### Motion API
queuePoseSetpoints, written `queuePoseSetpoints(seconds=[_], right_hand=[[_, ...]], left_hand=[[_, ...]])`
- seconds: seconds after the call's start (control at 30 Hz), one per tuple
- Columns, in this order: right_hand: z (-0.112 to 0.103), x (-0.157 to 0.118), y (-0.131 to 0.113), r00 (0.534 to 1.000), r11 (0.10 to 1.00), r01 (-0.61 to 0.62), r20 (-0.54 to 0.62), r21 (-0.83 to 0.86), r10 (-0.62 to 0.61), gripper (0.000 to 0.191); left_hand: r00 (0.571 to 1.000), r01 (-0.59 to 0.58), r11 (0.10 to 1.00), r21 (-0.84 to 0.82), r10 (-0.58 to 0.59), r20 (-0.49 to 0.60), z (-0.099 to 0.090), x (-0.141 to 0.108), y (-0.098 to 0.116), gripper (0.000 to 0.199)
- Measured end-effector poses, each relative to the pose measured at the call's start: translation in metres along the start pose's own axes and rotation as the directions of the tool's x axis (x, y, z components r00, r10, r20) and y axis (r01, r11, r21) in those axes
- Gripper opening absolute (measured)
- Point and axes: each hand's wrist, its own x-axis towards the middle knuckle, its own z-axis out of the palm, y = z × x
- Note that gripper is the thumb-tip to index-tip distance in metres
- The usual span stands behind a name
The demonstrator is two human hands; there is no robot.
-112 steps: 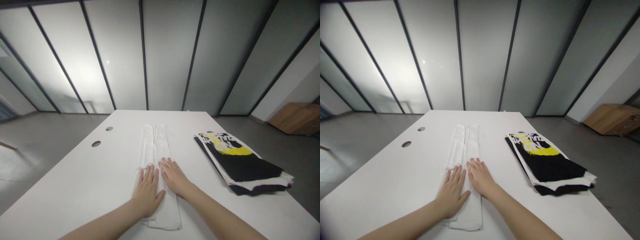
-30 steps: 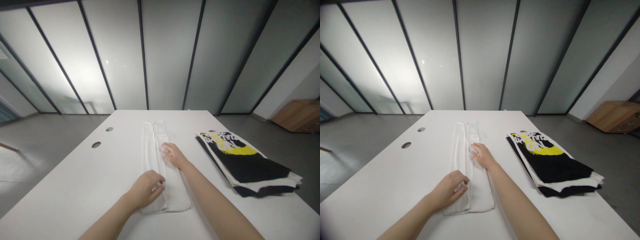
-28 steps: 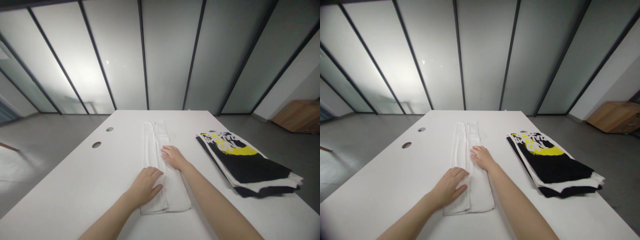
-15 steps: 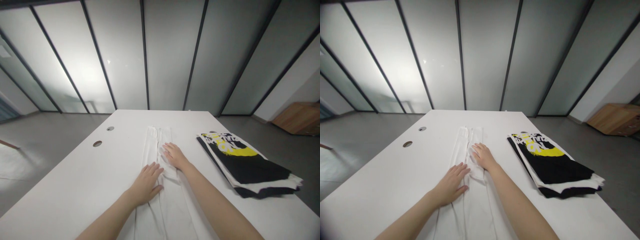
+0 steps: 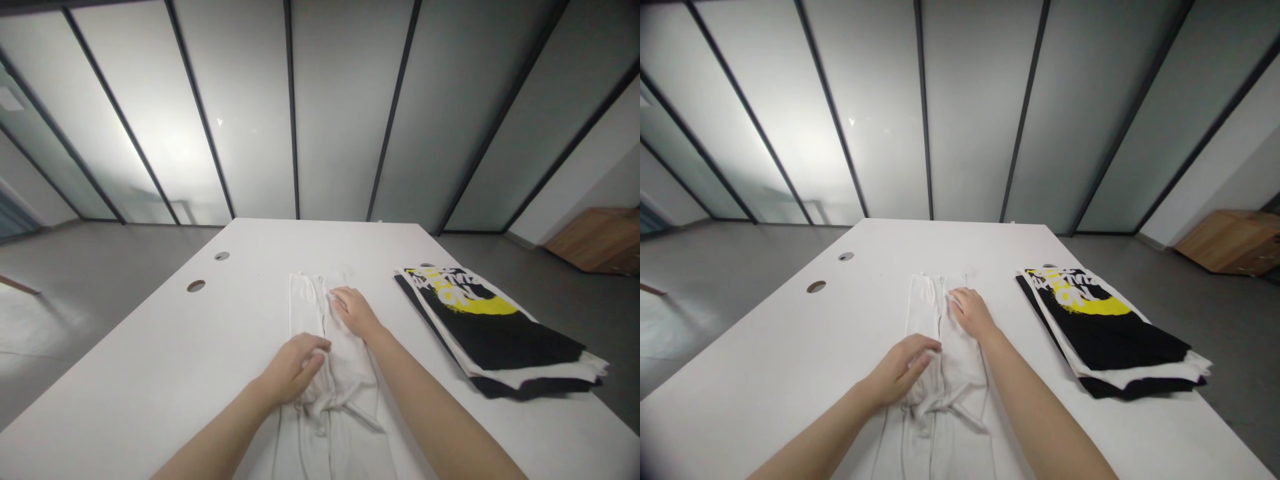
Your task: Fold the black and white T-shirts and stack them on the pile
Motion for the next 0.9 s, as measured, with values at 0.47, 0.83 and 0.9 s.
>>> queuePoseSetpoints(seconds=[0.47,0.83,0.9], right_hand=[[-0.013,-0.001,0.007,0.963,0.956,-0.268,-0.071,-0.118,0.261,0.033],[-0.030,0.007,0.002,0.827,0.928,-0.359,0.430,-0.095,0.364,0.012],[-0.036,0.006,0.003,0.786,0.923,-0.382,0.507,-0.049,0.353,0.014]], left_hand=[[0.958,0.254,0.949,0.187,-0.221,-0.181,-0.017,0.015,-0.039,0.035],[0.946,0.324,0.920,0.221,-0.311,-0.093,-0.035,0.013,-0.038,0.032],[0.898,0.427,0.901,0.071,-0.413,-0.154,-0.036,0.012,-0.041,0.026]])
